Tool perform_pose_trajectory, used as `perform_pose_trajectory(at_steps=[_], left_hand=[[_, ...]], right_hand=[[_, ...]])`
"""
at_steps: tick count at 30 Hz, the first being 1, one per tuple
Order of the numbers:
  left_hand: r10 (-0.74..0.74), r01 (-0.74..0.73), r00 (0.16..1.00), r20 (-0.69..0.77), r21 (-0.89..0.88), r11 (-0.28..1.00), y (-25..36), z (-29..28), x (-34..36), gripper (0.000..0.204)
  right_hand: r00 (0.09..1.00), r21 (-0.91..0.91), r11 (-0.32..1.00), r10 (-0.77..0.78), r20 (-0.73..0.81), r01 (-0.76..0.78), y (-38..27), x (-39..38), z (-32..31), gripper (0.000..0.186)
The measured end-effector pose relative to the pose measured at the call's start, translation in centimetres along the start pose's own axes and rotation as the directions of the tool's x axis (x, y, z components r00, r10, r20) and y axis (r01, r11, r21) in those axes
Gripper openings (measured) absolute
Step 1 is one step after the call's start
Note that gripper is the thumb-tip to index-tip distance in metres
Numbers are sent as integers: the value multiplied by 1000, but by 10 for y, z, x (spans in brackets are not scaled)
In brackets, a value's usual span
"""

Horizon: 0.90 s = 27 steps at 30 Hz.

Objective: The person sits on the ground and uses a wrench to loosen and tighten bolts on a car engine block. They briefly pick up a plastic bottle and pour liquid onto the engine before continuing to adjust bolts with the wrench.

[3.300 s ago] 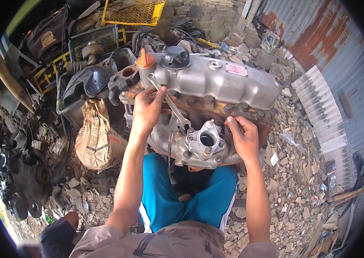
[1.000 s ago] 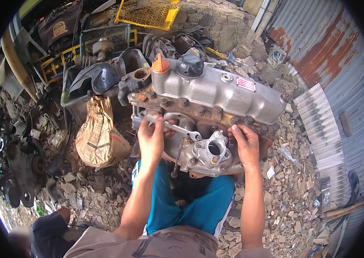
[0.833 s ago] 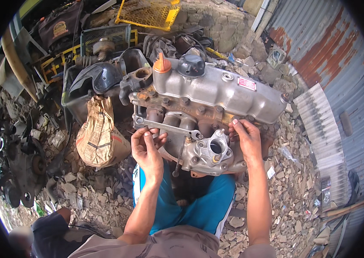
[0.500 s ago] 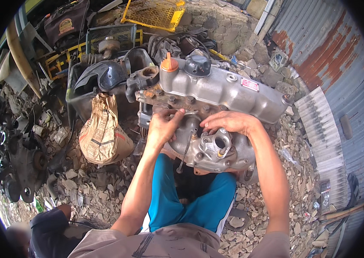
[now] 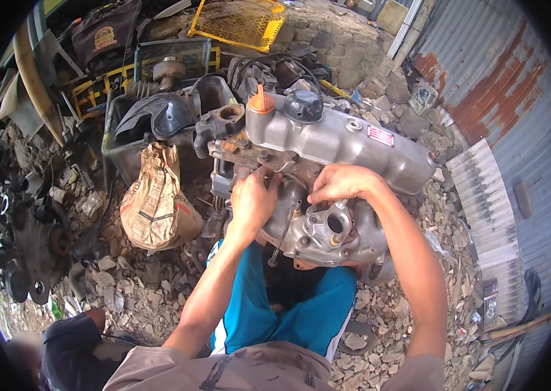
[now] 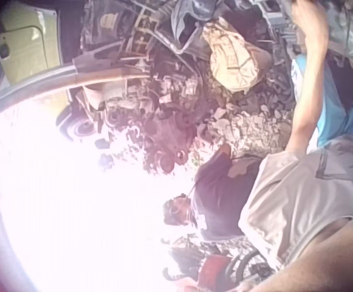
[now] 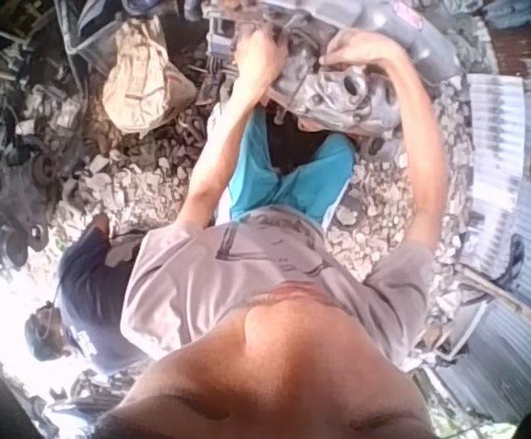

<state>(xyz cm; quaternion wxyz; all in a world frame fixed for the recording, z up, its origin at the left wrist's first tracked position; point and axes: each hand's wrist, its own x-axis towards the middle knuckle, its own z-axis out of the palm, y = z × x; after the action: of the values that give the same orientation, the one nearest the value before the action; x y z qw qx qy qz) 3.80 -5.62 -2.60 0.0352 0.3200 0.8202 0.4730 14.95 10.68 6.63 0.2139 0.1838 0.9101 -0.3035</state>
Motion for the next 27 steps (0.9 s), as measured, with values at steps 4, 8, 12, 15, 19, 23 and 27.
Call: perform_pose_trajectory(at_steps=[4,8,12,15,19,23,27], left_hand=[[-8,-25,983,-182,-178,984,-11,-12,-5,30],[-141,-41,926,-350,-463,885,-48,-19,-12,29],[-348,57,904,-247,-739,672,-62,-21,-34,31],[-399,52,872,-285,-756,653,-88,6,-49,29],[-430,96,877,-213,-801,591,-108,33,-73,29],[-289,-11,897,-335,-671,742,-105,27,-83,26],[-185,-85,900,-394,-576,813,-109,10,-90,23]], right_hand=[[998,-422,905,65,17,-52,-44,-7,-6,40],[995,-559,825,23,-101,-76,-56,-11,12,32],[973,-574,787,153,-170,-224,-58,-17,17,31],[972,-598,767,158,-174,-232,-64,-17,20,26],[974,-528,819,173,-144,-224,-63,-10,19,26],[957,-487,826,278,-88,-285,-62,-6,13,34],[962,-554,788,248,-113,-268,-54,-7,14,34]])
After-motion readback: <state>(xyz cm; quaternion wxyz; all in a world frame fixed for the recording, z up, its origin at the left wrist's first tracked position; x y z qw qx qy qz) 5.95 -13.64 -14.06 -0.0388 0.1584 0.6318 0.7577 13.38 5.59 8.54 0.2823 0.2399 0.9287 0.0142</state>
